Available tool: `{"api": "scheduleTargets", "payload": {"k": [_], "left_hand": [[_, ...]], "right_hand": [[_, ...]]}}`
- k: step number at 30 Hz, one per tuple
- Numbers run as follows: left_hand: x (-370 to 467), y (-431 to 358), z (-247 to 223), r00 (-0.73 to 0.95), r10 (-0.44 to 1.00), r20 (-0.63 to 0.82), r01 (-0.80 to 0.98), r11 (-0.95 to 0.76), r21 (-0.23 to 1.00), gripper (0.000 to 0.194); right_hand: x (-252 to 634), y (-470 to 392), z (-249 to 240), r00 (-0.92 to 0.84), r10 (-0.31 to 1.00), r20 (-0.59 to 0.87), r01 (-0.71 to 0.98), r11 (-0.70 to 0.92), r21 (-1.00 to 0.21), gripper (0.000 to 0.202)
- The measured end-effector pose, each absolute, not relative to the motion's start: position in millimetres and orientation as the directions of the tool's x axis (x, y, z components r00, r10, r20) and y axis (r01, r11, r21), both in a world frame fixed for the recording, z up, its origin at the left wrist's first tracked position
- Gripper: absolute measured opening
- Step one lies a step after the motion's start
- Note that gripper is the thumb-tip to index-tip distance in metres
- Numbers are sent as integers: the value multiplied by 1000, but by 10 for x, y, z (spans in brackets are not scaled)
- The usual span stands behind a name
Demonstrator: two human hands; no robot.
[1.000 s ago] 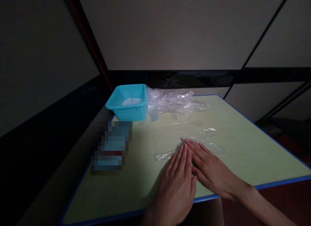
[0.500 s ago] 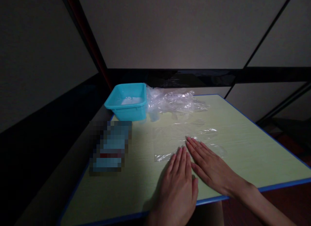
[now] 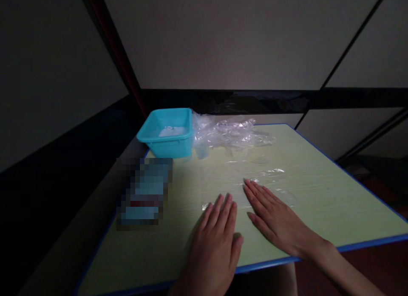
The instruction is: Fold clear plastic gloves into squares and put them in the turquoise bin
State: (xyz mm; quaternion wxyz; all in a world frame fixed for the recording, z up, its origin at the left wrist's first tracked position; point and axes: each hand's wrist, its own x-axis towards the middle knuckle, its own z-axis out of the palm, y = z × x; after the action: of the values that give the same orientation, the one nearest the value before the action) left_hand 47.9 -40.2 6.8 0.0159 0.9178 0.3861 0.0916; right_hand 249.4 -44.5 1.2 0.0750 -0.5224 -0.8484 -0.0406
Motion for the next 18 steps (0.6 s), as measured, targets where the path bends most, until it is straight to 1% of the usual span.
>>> {"api": "scheduleTargets", "payload": {"k": [4, 9, 18], "left_hand": [[304, -395, 19, 680, 712, 176, 715, -697, 58, 56], [230, -408, 3, 666, 716, 208, 721, -690, 68, 57], [235, -415, 42, 677, 717, 168, 719, -693, 60, 55]], "right_hand": [[2496, -443, -1, -438, 881, 176, 895, 446, -5, 58], [2497, -448, -2, -430, 886, 172, 898, 439, -15, 58], [2487, -452, 37, -436, 889, 140, 897, 442, -16, 58]]}}
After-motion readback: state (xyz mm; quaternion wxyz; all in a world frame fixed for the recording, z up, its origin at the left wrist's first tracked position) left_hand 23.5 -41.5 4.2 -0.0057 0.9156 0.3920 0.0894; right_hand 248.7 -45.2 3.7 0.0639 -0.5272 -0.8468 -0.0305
